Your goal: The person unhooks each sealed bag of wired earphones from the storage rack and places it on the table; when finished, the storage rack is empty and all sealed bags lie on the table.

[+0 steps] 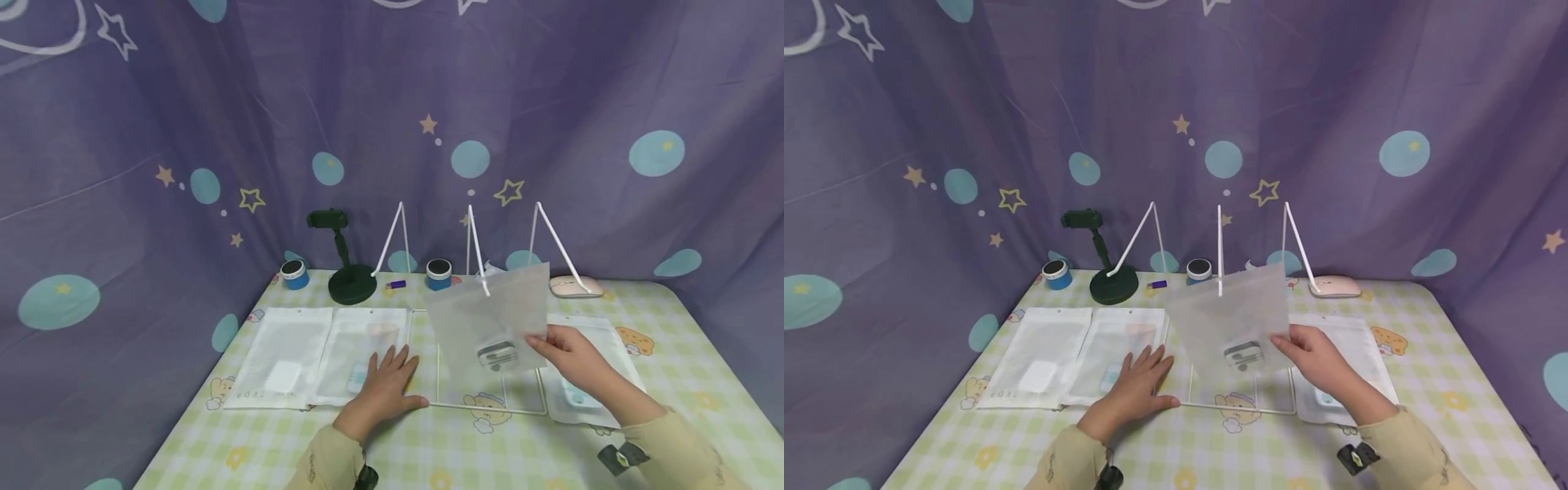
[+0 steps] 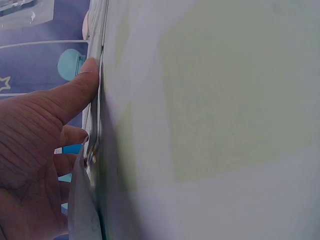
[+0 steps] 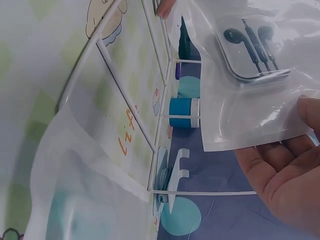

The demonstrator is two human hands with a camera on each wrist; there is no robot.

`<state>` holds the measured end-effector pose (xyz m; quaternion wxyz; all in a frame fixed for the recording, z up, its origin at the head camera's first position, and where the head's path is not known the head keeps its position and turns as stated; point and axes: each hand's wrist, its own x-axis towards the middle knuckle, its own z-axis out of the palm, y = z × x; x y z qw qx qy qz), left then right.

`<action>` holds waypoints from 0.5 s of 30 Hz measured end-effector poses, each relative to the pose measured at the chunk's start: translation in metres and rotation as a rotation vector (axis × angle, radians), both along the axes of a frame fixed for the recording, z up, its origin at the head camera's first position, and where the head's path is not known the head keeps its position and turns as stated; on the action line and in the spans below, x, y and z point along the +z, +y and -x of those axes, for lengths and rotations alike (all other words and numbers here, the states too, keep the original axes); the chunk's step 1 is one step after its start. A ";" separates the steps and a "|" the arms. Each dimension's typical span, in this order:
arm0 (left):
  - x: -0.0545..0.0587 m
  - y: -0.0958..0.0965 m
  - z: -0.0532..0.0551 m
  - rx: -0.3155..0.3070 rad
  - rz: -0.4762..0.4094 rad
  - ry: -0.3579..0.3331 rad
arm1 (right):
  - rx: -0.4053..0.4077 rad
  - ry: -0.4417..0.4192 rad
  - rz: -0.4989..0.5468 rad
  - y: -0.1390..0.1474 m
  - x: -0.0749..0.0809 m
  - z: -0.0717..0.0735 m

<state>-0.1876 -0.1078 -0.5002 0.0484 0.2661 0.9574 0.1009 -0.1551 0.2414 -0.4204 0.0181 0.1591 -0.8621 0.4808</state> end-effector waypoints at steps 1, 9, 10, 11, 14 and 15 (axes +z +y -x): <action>0.000 0.000 0.000 0.000 -0.001 0.001 | -0.001 0.015 -0.004 0.001 0.001 -0.002; 0.002 0.002 0.000 0.002 0.005 0.001 | 0.003 0.051 -0.026 0.003 0.009 -0.021; 0.002 0.002 0.000 0.003 0.005 0.001 | -0.001 0.054 -0.027 0.003 0.011 -0.024; 0.003 0.002 0.000 0.003 0.004 -0.002 | -0.006 0.064 -0.031 0.004 0.012 -0.026; 0.004 0.003 0.000 0.003 0.005 -0.007 | -0.013 0.110 -0.019 0.007 0.015 -0.035; 0.004 0.003 0.000 0.004 0.005 -0.010 | -0.014 0.127 -0.014 0.009 0.017 -0.038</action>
